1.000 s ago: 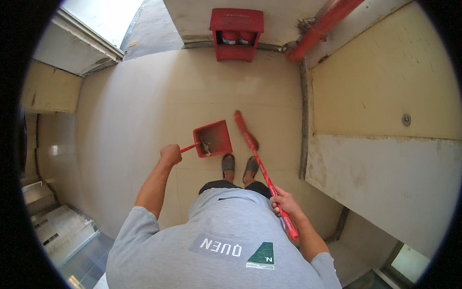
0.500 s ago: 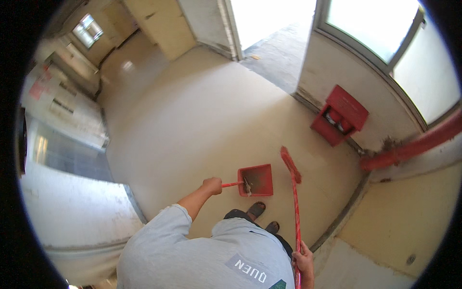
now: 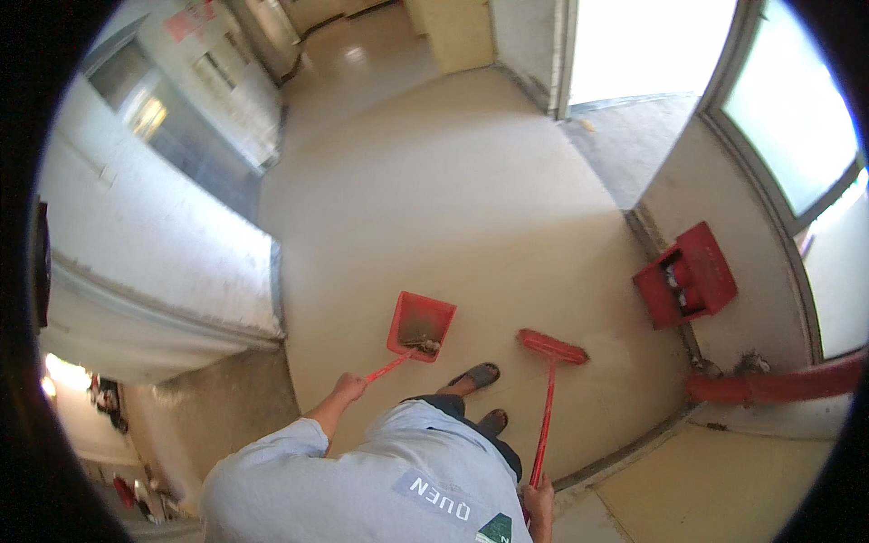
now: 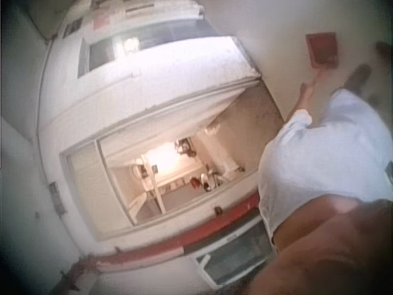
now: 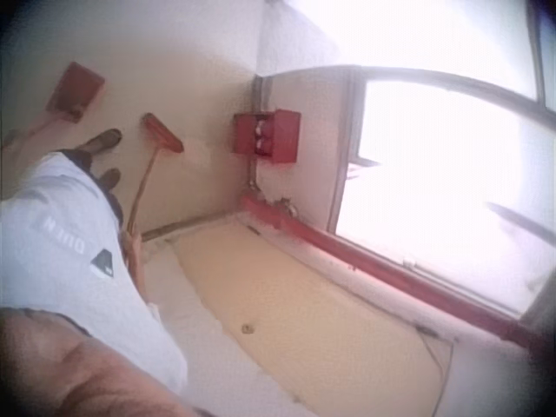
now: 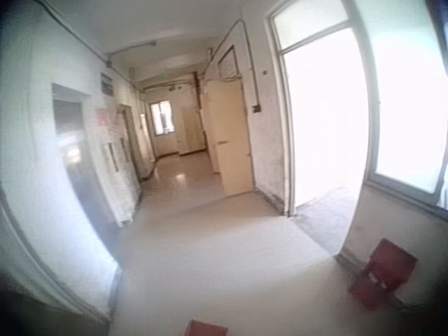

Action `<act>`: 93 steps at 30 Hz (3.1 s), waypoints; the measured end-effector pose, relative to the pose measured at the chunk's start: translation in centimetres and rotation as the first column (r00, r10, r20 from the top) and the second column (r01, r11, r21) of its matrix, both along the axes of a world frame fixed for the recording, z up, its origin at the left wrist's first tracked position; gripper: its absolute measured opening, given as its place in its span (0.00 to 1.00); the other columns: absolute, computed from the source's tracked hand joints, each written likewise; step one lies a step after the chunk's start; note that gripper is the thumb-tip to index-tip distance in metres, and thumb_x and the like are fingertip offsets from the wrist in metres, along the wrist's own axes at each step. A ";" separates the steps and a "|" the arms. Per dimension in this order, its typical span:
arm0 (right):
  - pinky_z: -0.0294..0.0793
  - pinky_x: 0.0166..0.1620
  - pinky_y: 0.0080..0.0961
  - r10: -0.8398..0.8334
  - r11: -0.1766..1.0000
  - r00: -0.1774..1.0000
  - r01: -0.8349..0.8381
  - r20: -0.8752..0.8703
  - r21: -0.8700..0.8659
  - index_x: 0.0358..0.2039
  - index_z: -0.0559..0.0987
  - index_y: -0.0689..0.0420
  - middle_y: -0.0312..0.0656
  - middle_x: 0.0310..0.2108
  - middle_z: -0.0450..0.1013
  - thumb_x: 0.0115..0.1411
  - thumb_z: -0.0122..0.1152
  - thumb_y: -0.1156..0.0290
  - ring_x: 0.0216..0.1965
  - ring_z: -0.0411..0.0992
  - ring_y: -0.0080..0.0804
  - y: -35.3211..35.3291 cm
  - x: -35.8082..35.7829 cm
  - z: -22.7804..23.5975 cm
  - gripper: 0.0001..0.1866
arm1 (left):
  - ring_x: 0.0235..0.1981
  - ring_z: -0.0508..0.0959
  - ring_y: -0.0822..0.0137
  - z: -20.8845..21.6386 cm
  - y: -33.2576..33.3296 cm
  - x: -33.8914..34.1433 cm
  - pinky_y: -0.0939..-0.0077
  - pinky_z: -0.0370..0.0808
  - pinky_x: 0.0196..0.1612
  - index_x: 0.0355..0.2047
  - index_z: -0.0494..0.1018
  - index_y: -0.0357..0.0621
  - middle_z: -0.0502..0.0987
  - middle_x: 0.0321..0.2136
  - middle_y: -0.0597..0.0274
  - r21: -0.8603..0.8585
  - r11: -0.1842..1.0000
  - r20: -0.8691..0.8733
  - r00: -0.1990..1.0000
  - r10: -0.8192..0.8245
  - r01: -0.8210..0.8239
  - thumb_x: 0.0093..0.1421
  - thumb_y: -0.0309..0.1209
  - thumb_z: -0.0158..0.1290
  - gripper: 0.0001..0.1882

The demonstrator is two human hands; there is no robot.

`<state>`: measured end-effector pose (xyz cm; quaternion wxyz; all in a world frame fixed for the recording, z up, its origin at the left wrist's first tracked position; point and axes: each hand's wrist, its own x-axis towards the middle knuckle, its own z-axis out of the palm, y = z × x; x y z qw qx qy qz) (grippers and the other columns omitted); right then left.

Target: The person sweeps debris from a concrete floor into a dustpan and moves through hallway areas while continuing to sweep.

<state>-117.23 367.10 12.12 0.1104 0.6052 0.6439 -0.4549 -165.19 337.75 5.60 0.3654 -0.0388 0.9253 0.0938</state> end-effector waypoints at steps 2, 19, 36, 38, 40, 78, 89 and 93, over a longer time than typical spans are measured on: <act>0.74 0.31 0.29 -0.219 0.956 0.932 0.146 -0.288 -0.256 0.53 0.69 0.62 0.48 0.26 0.75 0.47 0.57 0.74 0.27 0.75 0.34 -2.0 2.1 -1.8 0.29 | 0.29 0.80 0.49 -1.3 -4.5 3.1 0.58 0.74 0.30 0.28 0.78 0.32 0.78 0.25 0.41 0.078 0.970 -0.045 0.972 0.232 -0.228 0.54 0.48 0.55 0.25; 0.74 0.34 0.37 0.283 0.953 0.959 -0.282 -0.010 -0.107 0.51 0.70 0.60 0.55 0.30 0.75 0.55 0.55 0.67 0.32 0.77 0.45 -7.2 -5.8 -3.2 0.23 | 0.06 0.63 0.71 -3.5 -24.4 13.8 0.74 0.56 0.08 0.13 0.65 0.46 0.65 0.09 0.64 0.295 0.334 0.219 0.404 0.888 -0.895 0.58 0.41 0.48 0.19; 0.73 0.35 0.41 0.482 0.876 0.872 -0.481 0.089 -0.032 0.51 0.70 0.60 0.57 0.32 0.75 0.58 0.54 0.63 0.35 0.76 0.50 -17.9 9.1 0.7 0.22 | 0.06 0.63 0.69 -2.0 -29.3 7.8 0.73 0.54 0.08 0.16 0.66 0.42 0.65 0.09 0.61 0.183 0.379 0.284 0.418 0.863 -0.907 0.55 0.29 0.45 0.11; 0.73 0.36 0.41 0.540 0.841 0.841 -0.538 -0.026 0.050 0.51 0.70 0.60 0.57 0.32 0.75 0.58 0.54 0.63 0.35 0.76 0.50 -17.1 8.9 -0.9 0.22 | 0.06 0.63 0.68 -2.5 -29.4 7.8 0.72 0.54 0.08 0.16 0.67 0.41 0.65 0.09 0.60 0.205 0.393 0.266 0.438 0.859 -0.896 0.54 0.28 0.45 0.11; 0.73 0.36 0.42 0.581 0.814 0.810 -0.575 -0.081 0.087 0.51 0.70 0.60 0.57 0.32 0.75 0.59 0.54 0.62 0.35 0.76 0.51 -15.4 6.8 -2.9 0.22 | 0.06 0.64 0.66 -3.0 -29.4 7.5 0.70 0.55 0.08 0.16 0.67 0.39 0.65 0.09 0.59 0.242 0.391 0.231 0.444 0.866 -0.888 0.54 0.27 0.45 0.10; 0.69 0.21 0.34 0.818 0.548 0.562 -0.826 0.123 0.133 0.51 0.69 0.49 0.43 0.21 0.72 0.62 0.50 0.60 0.19 0.72 0.35 -10.8 -22.2 -9.7 0.17 | 0.44 0.77 0.43 -3.6 -31.6 2.4 0.58 0.75 0.45 0.36 0.76 0.28 0.76 0.38 0.34 0.011 0.810 0.081 0.808 0.583 -0.586 0.45 0.53 0.61 0.34; 0.62 0.13 0.25 0.634 0.773 0.773 -0.634 -0.032 -0.020 0.54 0.66 0.50 0.36 0.16 0.64 0.63 0.47 0.65 0.12 0.63 0.25 -10.1 -36.0 -1.6 0.18 | 0.33 0.80 0.45 -4.7 -31.6 3.6 0.55 0.75 0.36 0.25 0.78 0.31 0.77 0.28 0.36 0.033 0.896 -0.123 0.888 0.444 -0.443 0.51 0.36 0.51 0.17; 0.74 0.33 0.41 0.655 0.735 0.750 -0.661 0.092 0.151 0.53 0.70 0.47 0.54 0.33 0.75 0.61 0.51 0.61 0.34 0.75 0.55 -6.3 -17.0 -5.7 0.19 | 0.33 0.80 0.46 -4.9 -31.3 2.8 0.56 0.76 0.38 0.24 0.78 0.34 0.78 0.27 0.39 -0.012 0.947 -0.086 0.944 0.318 -0.320 0.52 0.38 0.49 0.17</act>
